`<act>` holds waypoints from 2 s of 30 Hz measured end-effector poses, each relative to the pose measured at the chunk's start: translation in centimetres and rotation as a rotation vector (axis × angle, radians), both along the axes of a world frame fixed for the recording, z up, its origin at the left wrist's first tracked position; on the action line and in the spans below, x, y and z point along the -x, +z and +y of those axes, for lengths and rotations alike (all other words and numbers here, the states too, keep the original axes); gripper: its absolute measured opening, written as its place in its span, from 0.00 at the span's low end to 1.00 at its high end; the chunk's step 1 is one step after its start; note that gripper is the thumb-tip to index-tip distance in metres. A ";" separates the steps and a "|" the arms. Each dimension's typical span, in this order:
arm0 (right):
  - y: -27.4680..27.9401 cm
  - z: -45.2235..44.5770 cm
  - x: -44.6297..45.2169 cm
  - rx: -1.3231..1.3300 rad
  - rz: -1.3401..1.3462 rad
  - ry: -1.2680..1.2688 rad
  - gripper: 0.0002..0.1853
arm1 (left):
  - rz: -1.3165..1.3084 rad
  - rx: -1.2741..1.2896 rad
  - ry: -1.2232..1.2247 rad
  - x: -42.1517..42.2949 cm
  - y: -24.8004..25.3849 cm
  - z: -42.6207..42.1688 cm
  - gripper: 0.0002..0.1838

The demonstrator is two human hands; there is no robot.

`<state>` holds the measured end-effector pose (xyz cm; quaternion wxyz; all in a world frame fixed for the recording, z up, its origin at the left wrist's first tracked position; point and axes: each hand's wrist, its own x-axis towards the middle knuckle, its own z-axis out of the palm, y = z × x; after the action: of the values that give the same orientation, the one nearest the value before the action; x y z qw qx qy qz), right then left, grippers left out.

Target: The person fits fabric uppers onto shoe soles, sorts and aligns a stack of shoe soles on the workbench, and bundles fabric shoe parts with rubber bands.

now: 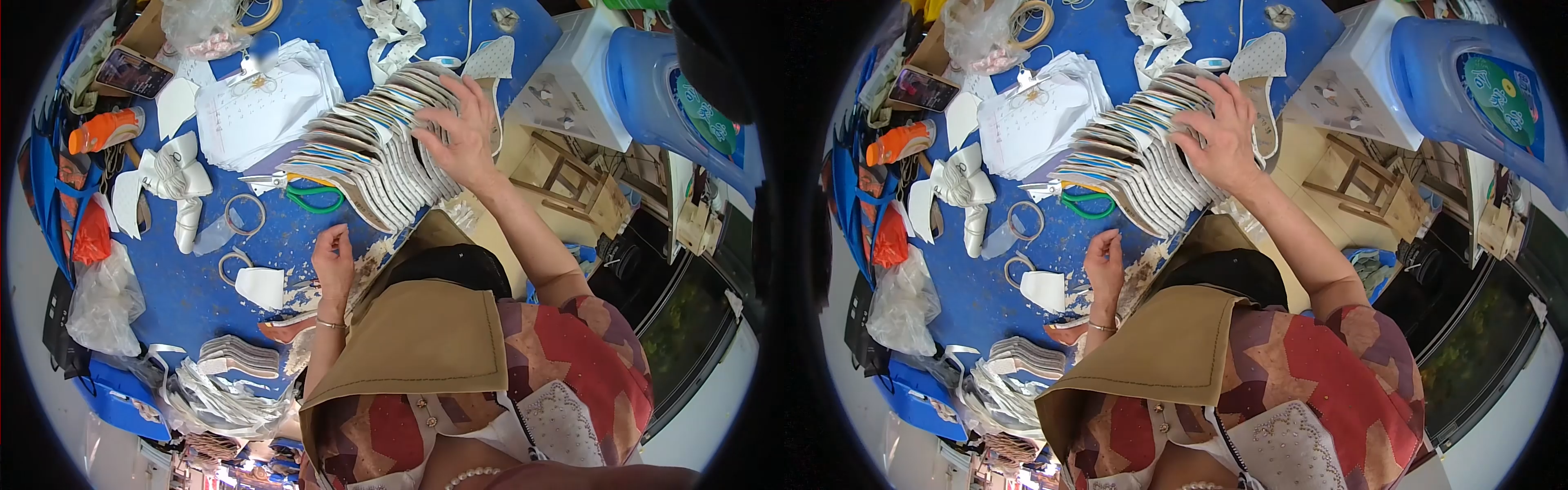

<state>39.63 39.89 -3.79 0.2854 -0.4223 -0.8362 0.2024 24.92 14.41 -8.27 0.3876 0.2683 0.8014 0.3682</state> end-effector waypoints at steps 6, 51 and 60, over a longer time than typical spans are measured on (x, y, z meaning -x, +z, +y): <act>-1.1 0.0 0.0 -0.014 -0.061 -0.046 0.07 | -0.008 0.018 0.008 0.2 -0.1 -0.6 0.07; 0.3 -4.5 5.7 -0.078 0.015 0.225 0.13 | -0.707 -0.523 -0.508 5.9 16.6 4.3 0.12; -0.1 -5.2 7.1 -0.051 -0.078 0.371 0.10 | -0.940 -1.099 -0.751 3.8 25.5 8.5 0.10</act>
<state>32.48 34.73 -3.88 0.2210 -0.2610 -0.9150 0.2139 21.08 22.93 17.21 0.5941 0.4883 0.1167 0.6285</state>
